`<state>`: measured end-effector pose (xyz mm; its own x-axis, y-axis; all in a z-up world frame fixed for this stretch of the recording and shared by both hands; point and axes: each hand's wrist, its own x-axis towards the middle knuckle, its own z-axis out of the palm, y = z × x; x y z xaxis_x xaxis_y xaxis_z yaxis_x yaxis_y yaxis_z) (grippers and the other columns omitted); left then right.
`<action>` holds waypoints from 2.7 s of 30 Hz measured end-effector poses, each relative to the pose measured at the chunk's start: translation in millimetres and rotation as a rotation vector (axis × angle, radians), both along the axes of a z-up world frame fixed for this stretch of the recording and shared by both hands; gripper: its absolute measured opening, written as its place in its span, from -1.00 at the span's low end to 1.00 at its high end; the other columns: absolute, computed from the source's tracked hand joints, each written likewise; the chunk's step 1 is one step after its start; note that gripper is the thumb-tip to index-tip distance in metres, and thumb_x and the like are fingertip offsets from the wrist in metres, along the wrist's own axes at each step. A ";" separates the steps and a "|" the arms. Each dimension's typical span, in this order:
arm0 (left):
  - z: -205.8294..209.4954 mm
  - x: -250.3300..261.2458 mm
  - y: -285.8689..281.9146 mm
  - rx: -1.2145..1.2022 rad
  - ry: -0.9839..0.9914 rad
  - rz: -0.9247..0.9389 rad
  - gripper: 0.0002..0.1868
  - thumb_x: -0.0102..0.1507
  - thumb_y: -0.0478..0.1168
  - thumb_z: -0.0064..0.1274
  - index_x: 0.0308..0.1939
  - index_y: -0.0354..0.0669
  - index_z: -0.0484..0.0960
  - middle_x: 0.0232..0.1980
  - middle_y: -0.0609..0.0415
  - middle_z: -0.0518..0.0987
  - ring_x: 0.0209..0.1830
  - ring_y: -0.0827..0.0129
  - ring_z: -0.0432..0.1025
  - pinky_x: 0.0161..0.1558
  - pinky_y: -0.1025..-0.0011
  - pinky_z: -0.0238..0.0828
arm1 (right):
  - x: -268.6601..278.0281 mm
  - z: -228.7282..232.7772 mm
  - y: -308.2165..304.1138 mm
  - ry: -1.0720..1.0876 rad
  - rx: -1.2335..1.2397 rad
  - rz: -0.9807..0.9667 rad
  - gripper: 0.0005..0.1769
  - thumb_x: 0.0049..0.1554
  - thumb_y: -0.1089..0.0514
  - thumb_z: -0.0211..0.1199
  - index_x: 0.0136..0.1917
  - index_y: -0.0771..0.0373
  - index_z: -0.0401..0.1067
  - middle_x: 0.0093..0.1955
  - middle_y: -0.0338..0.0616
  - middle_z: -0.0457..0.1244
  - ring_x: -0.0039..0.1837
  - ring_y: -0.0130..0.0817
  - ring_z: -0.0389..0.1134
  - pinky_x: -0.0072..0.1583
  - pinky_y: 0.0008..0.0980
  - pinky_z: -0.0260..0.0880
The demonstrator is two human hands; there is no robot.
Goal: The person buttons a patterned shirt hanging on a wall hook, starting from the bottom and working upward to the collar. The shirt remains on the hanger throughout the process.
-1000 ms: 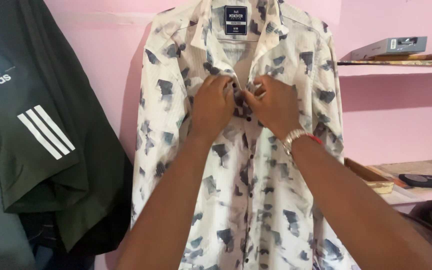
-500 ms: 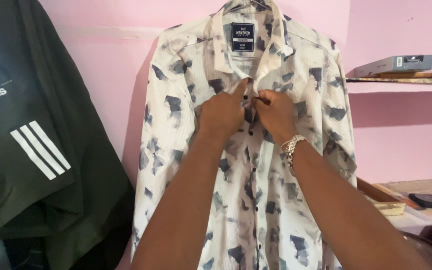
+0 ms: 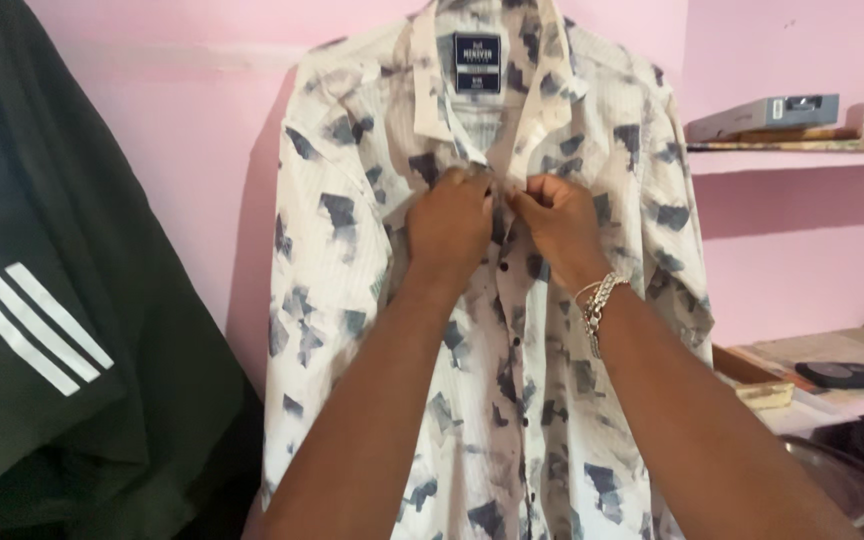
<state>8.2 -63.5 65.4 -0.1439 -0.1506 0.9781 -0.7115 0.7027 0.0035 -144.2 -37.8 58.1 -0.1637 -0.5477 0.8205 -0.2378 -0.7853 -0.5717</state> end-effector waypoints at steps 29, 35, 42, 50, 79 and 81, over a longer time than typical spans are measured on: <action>19.4 -3.7 -10.9 0.474 0.222 -0.701 -0.88 0.19 -0.42 0.15 -0.20 -0.35 0.72 -0.32 0.00 0.71 -0.46 0.45 0.51 -0.36 0.46 0.47 | -7.4 -5.3 10.7 0.093 -0.139 -0.069 -0.89 0.12 0.19 0.34 -0.16 0.29 0.51 -0.31 -0.32 0.40 -0.29 -0.70 0.36 -0.23 -0.58 0.34; 14.1 8.7 -17.7 0.594 0.282 -0.930 -0.86 0.25 -0.43 0.14 -0.12 -0.39 0.69 -0.33 0.09 0.65 -0.48 0.56 0.43 -0.38 0.59 0.38 | 1.4 -8.3 2.7 0.100 -0.244 -0.116 -0.86 0.14 0.23 0.36 -0.05 0.35 0.57 -0.24 -0.24 0.43 -0.23 -0.66 0.39 -0.17 -0.58 0.38; 7.0 5.2 -17.3 0.548 0.314 -0.957 -0.88 0.23 -0.41 0.20 -0.17 -0.39 0.68 -0.37 0.09 0.64 -0.52 0.58 0.43 -0.44 0.60 0.37 | -4.4 -12.7 0.0 0.079 -0.151 0.041 -0.82 0.17 0.23 0.33 0.03 0.34 0.59 -0.19 -0.29 0.43 -0.19 -0.71 0.37 -0.15 -0.61 0.36; 7.2 6.6 -3.6 0.521 0.326 -0.924 -0.87 0.29 -0.31 0.16 -0.19 -0.33 0.74 -0.42 0.16 0.62 -0.54 0.63 0.43 -0.47 0.62 0.31 | -9.5 -4.9 4.5 0.234 -0.271 -0.227 -0.86 0.19 0.21 0.30 -0.01 0.30 0.59 -0.24 -0.19 0.41 -0.24 -0.55 0.36 -0.16 -0.44 0.34; 1.5 -6.2 -17.5 0.228 0.406 -0.681 -0.91 0.13 -0.35 0.17 -0.43 -0.33 0.68 -0.54 0.10 0.60 -0.59 0.59 0.40 -0.50 0.52 0.34 | -1.9 -2.1 -13.4 0.250 -0.391 -0.203 -0.76 0.03 0.37 0.48 -0.01 0.30 0.54 -0.12 -0.16 0.46 -0.10 -0.50 0.50 -0.04 -0.53 0.52; 2.5 -6.6 -18.1 0.192 0.399 -0.643 -0.91 0.12 -0.34 0.17 -0.44 -0.33 0.68 -0.52 0.10 0.61 -0.55 0.58 0.40 -0.46 0.50 0.35 | -2.7 -3.0 -14.4 0.251 -0.419 -0.205 -0.74 0.04 0.35 0.48 0.02 0.29 0.54 -0.11 -0.14 0.46 -0.10 -0.48 0.50 -0.04 -0.51 0.52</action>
<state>1.6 -81.6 67.9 0.0967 -0.3287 0.9395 -0.0837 0.9379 0.3367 -146.9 -52.2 55.1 -0.0030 -0.1416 0.9899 -0.4994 -0.8574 -0.1241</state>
